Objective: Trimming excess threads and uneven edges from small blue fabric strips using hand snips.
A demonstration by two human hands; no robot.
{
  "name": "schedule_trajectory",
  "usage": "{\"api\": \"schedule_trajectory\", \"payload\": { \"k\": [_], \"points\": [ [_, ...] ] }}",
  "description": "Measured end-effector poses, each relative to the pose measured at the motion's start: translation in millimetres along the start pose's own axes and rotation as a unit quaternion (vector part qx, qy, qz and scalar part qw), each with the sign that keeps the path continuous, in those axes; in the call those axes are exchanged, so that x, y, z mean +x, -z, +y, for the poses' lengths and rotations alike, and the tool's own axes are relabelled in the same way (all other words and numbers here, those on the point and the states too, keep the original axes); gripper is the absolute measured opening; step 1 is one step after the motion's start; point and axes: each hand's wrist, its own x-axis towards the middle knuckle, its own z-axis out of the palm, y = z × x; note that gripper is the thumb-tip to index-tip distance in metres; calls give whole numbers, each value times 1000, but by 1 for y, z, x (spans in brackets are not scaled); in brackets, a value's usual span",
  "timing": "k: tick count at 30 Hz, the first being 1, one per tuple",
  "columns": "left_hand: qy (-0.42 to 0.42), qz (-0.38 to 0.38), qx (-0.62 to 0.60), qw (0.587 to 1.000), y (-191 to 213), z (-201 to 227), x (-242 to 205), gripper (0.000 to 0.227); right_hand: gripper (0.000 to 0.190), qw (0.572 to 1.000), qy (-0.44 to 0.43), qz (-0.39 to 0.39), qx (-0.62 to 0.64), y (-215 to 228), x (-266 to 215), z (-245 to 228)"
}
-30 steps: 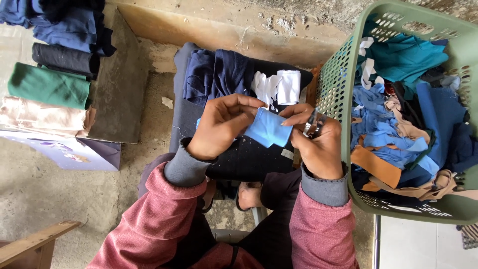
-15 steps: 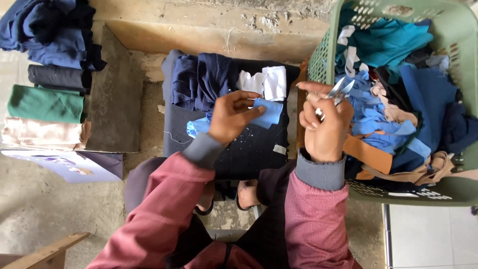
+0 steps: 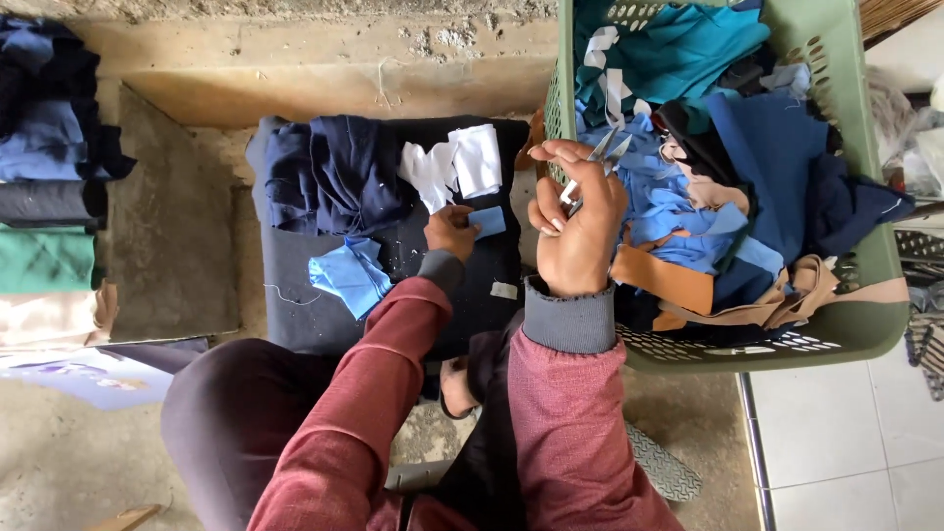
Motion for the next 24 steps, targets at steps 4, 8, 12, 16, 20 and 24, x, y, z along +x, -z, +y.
{"api": "schedule_trajectory", "payload": {
  "k": [4,8,12,16,20,24],
  "points": [
    [-130,69,58,987,17,14,-13,29,13,1000,0,-1,0,1,1,2],
    [-105,111,147,977,48,26,-24,17,12,1000,-13,13,-9,-4,-2,-1],
    [-87,182,217,955,104,-2,-12,16,11,998,-36,37,-31,-13,-2,-3],
    [-158,305,292,893,174,-49,-15,25,12,998,-38,36,-40,-16,-4,5],
    [40,199,303,931,210,-20,-56,73,14,995,-49,30,-76,-25,-10,8],
    [79,174,307,932,213,-44,-57,43,16,992,-53,35,-105,-26,-12,13]
  ]
}}
